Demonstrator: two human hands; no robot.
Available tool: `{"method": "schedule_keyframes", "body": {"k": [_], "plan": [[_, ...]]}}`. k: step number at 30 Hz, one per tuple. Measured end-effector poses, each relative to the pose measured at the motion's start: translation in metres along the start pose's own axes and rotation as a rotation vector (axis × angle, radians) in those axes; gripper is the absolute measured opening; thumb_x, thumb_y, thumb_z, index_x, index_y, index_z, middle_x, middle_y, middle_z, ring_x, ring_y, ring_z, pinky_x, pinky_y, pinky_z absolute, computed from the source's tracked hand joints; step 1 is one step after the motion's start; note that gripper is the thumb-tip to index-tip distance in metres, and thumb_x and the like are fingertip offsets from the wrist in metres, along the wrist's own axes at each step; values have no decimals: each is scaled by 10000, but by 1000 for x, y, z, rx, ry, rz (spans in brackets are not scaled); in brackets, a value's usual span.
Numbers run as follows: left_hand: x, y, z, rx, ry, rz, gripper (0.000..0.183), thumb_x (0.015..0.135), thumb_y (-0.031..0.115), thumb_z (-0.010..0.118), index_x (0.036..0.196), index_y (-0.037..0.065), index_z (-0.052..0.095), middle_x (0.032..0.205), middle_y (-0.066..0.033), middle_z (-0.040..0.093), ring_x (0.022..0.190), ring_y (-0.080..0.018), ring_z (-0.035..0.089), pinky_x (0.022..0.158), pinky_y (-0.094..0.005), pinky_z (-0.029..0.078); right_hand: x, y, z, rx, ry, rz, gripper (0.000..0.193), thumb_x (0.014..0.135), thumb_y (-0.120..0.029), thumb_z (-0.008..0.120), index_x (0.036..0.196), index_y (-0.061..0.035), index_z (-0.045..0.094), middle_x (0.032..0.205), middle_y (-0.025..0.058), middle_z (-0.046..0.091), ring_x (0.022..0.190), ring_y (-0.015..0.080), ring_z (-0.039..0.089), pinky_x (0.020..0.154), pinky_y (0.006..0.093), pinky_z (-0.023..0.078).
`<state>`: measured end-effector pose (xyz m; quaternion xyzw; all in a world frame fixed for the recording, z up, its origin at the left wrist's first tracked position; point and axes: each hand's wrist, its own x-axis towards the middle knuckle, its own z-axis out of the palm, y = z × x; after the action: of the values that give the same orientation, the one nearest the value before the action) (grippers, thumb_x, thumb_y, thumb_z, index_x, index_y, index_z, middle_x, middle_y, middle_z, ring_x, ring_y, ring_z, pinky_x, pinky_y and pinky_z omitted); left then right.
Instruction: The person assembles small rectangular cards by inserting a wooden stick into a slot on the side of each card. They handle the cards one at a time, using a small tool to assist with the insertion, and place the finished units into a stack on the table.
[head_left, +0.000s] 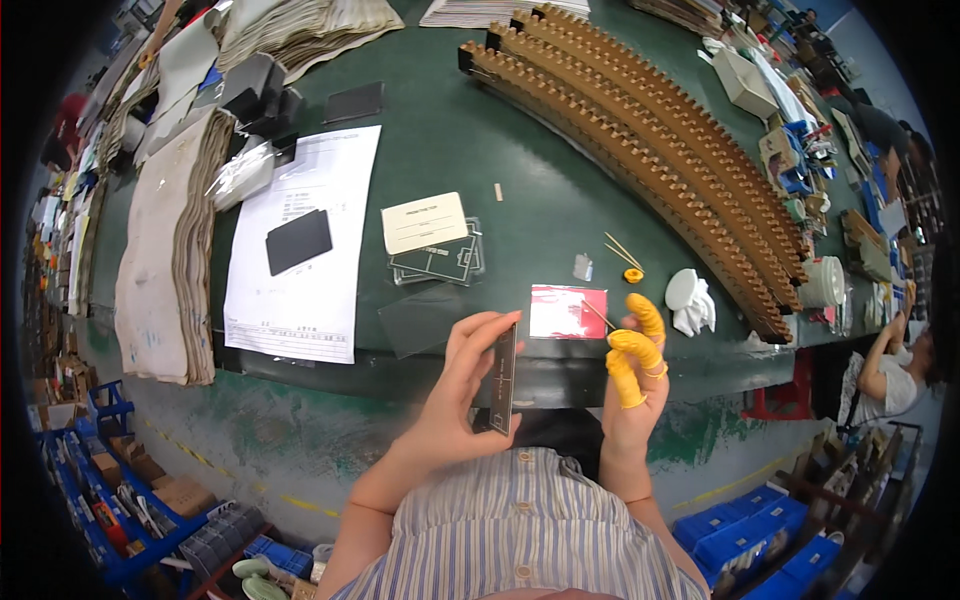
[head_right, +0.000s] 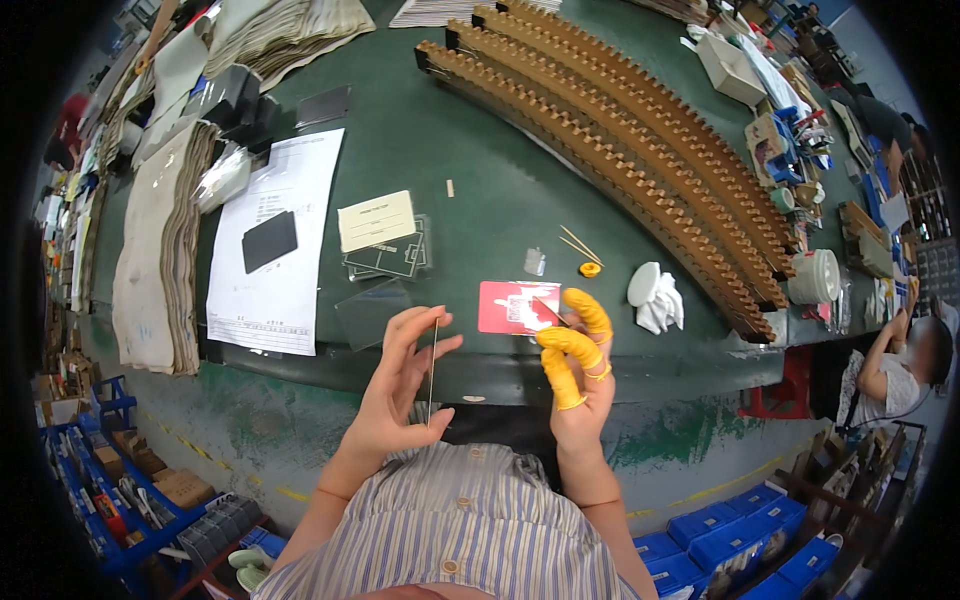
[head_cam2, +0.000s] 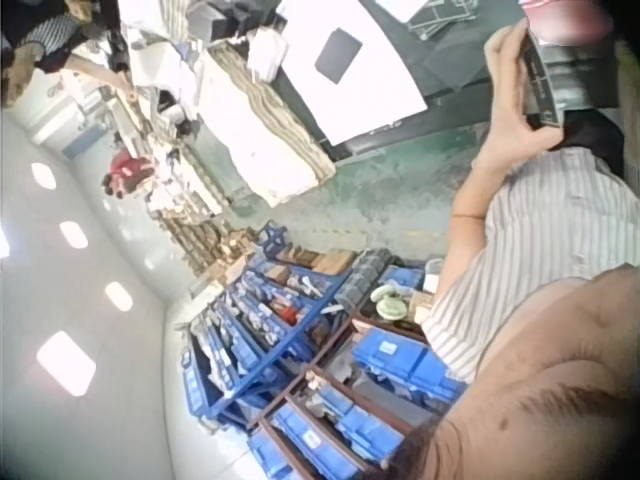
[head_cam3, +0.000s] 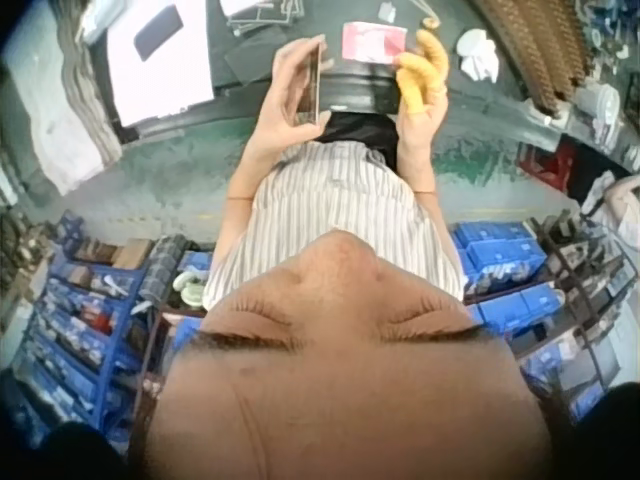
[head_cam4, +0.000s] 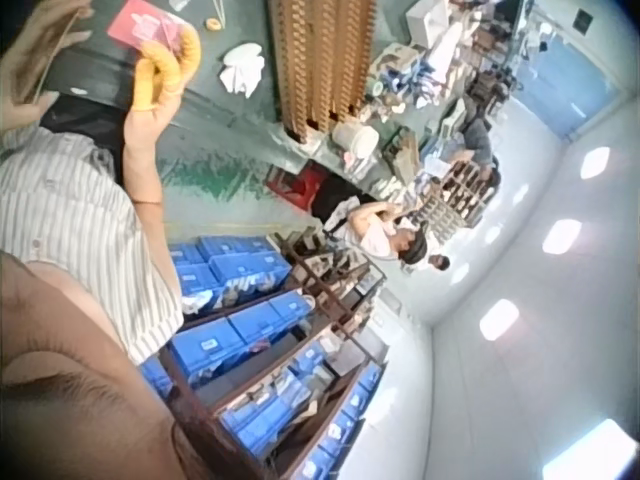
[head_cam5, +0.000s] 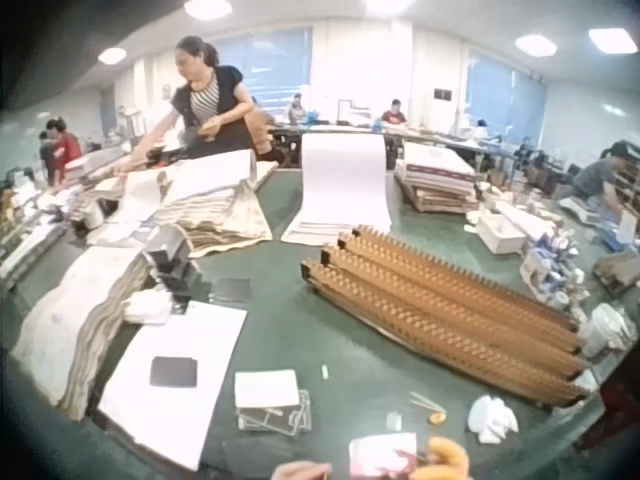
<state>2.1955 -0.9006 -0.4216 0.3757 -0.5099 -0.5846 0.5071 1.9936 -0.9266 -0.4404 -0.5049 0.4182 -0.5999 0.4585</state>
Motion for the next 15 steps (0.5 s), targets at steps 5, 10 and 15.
{"method": "schedule_keyframes", "body": {"k": [5, 10, 15], "plan": [[2, 0, 1, 117, -60, 9, 902, 634, -43, 646, 1467, 15, 303, 1407, -112, 239, 1363, -227, 318, 1152, -438, 271, -7, -5, 3, 60, -45, 0, 173, 887, -50, 630, 1031, -105, 711, 1401, 119, 445, 1275, 239, 426, 1086, 399, 289], [2, 2, 3, 151, -111, -18, 904, 636, -57, 622, 1474, 20, 291, 1399, -112, 233, 1377, -224, 284, 1152, -394, 233, -13, -4, 1, -293, -77, -227, 189, 817, -70, 680, 954, -178, 755, 1360, 135, 451, 1229, 279, 397, 1018, 394, 323], [-1, 1, 2, 171, -73, 1, 913, 630, -61, 620, 1477, 26, 291, 1403, -110, 232, 1370, -223, 295, 1149, -395, 241, 0, -2, 1, -980, -77, -399, 325, 747, -48, 648, 1006, -204, 767, 1363, 141, 480, 1208, 320, 369, 1020, 415, 298]]}}
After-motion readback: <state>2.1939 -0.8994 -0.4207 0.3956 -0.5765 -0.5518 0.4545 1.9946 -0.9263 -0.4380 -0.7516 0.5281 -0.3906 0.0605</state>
